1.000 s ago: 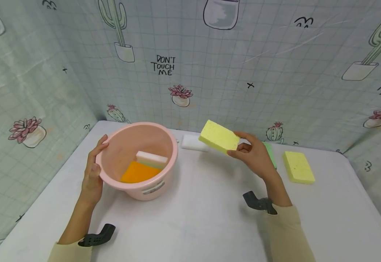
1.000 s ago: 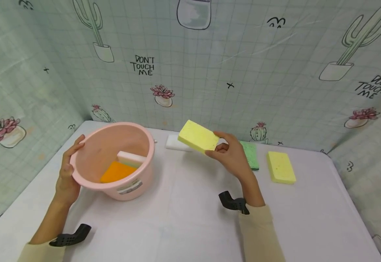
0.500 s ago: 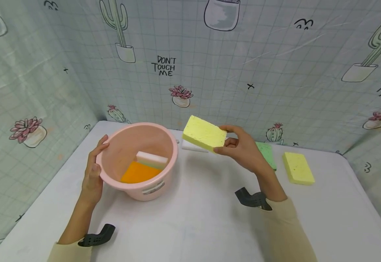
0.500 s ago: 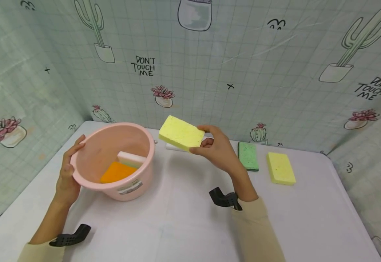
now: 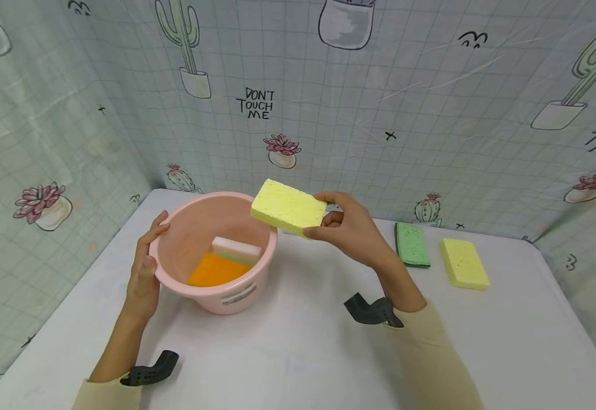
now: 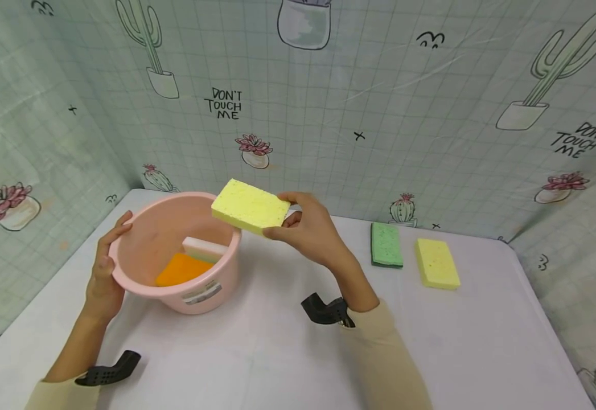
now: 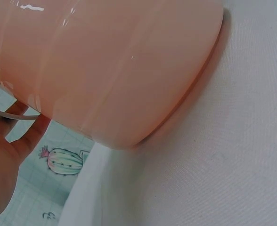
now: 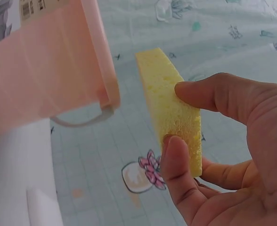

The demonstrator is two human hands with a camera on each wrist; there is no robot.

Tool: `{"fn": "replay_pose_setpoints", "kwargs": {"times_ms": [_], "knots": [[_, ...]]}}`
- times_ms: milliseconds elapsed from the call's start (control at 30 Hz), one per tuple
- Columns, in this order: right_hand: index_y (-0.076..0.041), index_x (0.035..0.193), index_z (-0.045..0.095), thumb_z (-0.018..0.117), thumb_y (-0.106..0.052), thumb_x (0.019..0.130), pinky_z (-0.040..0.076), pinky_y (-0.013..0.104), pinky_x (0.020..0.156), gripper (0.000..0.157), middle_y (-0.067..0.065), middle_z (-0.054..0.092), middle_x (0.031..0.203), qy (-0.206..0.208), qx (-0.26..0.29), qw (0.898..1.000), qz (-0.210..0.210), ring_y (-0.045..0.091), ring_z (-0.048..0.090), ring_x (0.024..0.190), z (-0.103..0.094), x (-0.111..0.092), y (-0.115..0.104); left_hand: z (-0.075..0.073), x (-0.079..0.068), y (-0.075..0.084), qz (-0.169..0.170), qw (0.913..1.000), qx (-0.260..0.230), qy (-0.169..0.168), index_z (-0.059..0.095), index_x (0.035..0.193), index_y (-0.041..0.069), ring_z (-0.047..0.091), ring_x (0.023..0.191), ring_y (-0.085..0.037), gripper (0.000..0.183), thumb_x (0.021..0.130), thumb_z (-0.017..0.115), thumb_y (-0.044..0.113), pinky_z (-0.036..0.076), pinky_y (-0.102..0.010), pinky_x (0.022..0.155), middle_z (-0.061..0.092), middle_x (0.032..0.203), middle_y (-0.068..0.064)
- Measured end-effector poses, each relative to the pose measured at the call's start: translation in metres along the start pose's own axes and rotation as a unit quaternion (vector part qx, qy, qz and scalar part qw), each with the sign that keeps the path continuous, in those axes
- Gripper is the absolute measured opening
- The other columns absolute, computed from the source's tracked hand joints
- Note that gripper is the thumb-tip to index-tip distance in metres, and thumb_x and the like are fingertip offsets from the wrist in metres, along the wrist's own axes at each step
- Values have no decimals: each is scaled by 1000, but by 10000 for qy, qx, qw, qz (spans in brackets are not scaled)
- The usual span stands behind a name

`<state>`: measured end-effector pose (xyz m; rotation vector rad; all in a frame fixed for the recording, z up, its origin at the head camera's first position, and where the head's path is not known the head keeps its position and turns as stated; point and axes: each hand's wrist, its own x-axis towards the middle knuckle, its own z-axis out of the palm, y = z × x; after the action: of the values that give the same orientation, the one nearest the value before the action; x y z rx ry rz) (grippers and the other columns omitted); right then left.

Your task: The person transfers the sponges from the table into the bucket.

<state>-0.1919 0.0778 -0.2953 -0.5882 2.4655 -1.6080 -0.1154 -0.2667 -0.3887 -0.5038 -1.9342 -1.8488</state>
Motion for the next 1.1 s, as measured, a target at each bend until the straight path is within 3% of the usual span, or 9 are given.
{"fn": "replay_pose_setpoints", "kwargs": {"times_ms": [200,400,733,1100], "knots": [[-16,122,48,78,-36,64,49,30,60,68,0,45,107,-11,-155,9995,-283,17,57,77,15,5,-9,0,0,0,43,10000,-75,-22,31,133,3,12,132,-26,56,90,41,38,28,-23,100,12,147,-7],[-14,118,51,78,-34,64,50,29,58,64,-2,49,102,37,-347,9979,-546,16,54,79,34,10,-18,-2,-1,-3,39,10000,-2,-7,31,134,4,12,132,-25,56,91,40,38,29,-22,99,12,147,-7],[-9,118,47,78,-28,65,50,25,60,64,-3,47,109,-265,-333,9965,-713,14,54,81,60,15,-29,-1,0,-3,137,9999,-13,-71,31,133,3,12,132,-26,54,91,40,35,29,-22,98,12,147,-8],[-7,118,47,78,-35,65,49,20,65,67,-2,50,93,-548,-697,9910,-1002,14,54,80,81,19,-39,-1,1,-4,3,9998,214,-3,32,133,5,11,133,-25,54,90,40,36,30,-23,98,12,147,-6]]}}
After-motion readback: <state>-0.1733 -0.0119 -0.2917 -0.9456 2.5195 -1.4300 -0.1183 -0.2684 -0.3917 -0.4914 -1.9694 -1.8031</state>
